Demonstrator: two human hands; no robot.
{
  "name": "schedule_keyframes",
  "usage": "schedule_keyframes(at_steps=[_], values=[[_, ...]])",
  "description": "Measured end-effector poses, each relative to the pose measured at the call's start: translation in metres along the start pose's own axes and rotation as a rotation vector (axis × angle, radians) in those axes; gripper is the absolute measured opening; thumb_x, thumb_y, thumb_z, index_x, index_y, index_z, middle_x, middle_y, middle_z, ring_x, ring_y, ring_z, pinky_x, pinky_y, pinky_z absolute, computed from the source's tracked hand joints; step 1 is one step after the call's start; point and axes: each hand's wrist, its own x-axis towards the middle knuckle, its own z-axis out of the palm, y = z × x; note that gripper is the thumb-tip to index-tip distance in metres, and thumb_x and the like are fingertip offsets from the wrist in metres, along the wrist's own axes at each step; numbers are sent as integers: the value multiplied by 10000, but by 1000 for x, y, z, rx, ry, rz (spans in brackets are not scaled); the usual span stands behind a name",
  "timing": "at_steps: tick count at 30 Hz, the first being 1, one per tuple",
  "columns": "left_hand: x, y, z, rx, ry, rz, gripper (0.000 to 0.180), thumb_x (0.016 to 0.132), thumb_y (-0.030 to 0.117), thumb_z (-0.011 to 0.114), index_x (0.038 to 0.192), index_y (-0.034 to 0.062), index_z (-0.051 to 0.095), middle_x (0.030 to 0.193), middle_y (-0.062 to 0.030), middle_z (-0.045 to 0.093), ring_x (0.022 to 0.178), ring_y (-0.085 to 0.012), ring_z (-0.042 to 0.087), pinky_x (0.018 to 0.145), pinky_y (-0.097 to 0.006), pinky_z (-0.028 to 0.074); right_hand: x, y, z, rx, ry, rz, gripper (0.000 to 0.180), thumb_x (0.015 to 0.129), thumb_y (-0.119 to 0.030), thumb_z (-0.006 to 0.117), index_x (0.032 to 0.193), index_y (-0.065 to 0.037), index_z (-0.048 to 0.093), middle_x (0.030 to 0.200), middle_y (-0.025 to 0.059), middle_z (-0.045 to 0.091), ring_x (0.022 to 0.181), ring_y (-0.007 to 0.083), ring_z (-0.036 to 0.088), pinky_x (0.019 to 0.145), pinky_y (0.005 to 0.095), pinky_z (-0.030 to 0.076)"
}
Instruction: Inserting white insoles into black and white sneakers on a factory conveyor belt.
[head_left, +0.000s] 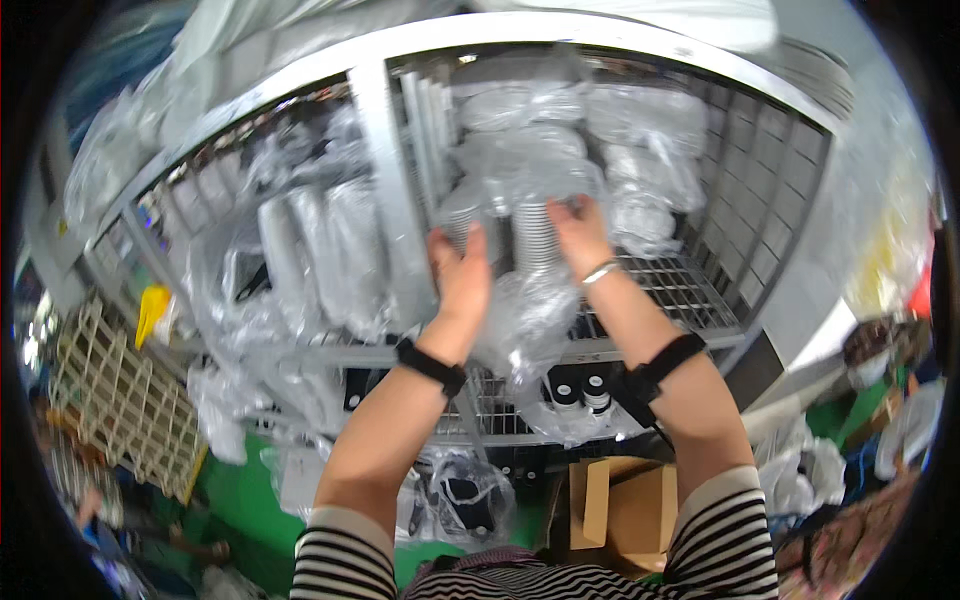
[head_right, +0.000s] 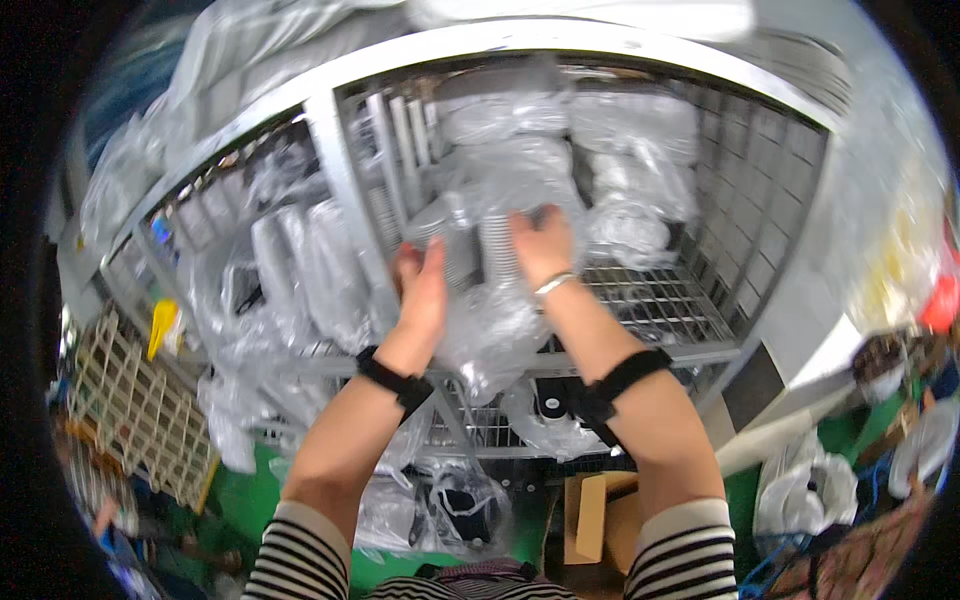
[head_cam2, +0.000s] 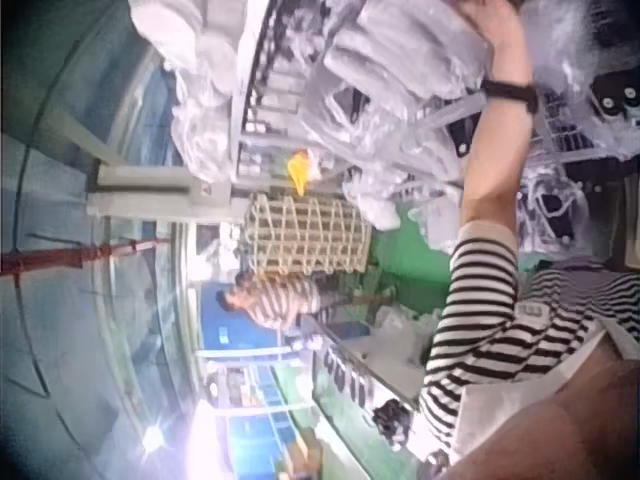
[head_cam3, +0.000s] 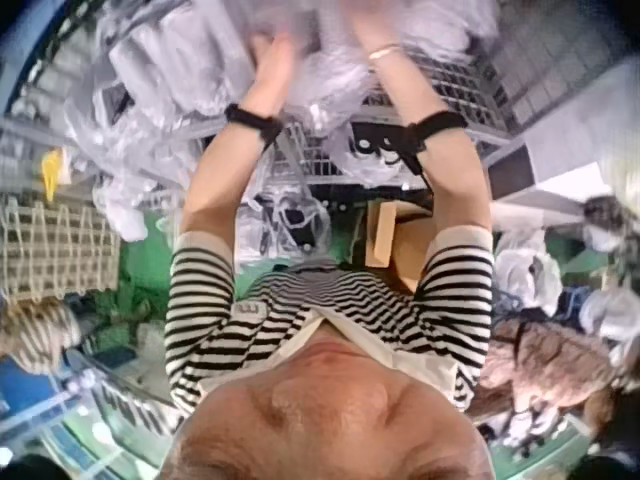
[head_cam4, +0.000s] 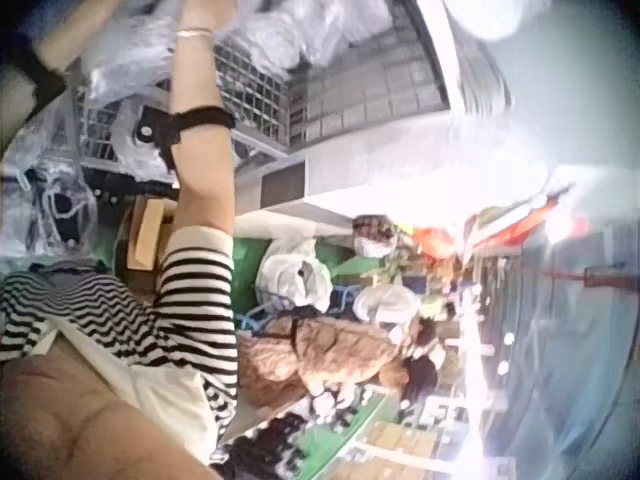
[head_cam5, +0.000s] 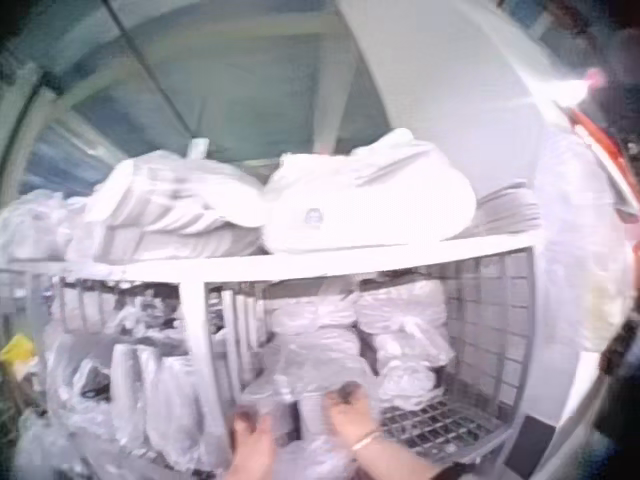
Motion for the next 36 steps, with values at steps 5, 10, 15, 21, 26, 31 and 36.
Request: schedule_keyframes(at_steps=[5, 10, 15, 21, 26, 31, 36], values=[[4, 24, 15, 178, 87, -165, 687, 821, 475, 418, 1090, -156, 423, 1117, -333, 453, 1086, -414, 428, 941, -392, 331, 19, 21, -29, 190, -412, 258, 654, 765, -550, 481, 1289, -176, 366, 1372, 16, 274, 1257, 249, 213, 943, 564, 180], [3, 54, 21, 371, -118, -387, 760, 819, 591, 245, 1098, -71, 492, 1214, -261, 399, 1153, -379, 363, 962, -425, 289, 51, 32, -45, 272, -336, 592, 663, 685, -577, 551, 1182, -152, 439, 1160, 21, 460, 1040, 205, 419, 853, 435, 309], [24, 45, 6, -46, -270, -460, 649, 833, 493, 313, 1129, -59, 483, 1160, -244, 476, 1117, -356, 433, 934, -378, 328, 83, 33, -48, 167, -484, 678, 674, 605, -595, 578, 1107, -162, 457, 1122, 30, 451, 1015, 185, 407, 826, 512, 266], [26, 30, 11, -41, -229, -418, 585, 821, 436, 401, 1067, -82, 518, 1112, -261, 509, 1062, -366, 484, 892, -375, 371, 85, 33, -44, 111, -486, 765, 862, 542, -659, 566, 1189, -114, 403, 1205, 35, 408, 1086, 224, 367, 889, 592, 152], [19, 40, 1, -14, -349, -244, 638, 790, 460, 392, 1167, -51, 453, 1163, -252, 476, 1127, -380, 416, 972, -391, 287, 70, 21, -43, 179, -458, 680, 743, 627, -607, 548, 1141, -77, 465, 1158, 41, 458, 1083, 208, 384, 947, 479, 190], [4, 70, 1, 108, -259, -357, 601, 768, 435, 415, 1125, -41, 495, 1231, -301, 372, 1201, -450, 243, 1011, -462, 173, 71, 23, -47, 283, -422, 400, 562, 723, -498, 537, 1087, -72, 500, 1087, 34, 505, 1004, 165, 443, 900, 317, 295], [2, 68, 12, 174, -223, -367, 565, 750, 400, 459, 1058, -69, 526, 1206, -325, 387, 1173, -448, 310, 986, -453, 246, 84, 30, -60, 368, -500, 407, 523, 728, -434, 583, 1076, -54, 496, 1068, 58, 526, 972, 185, 477, 878, 317, 336]])
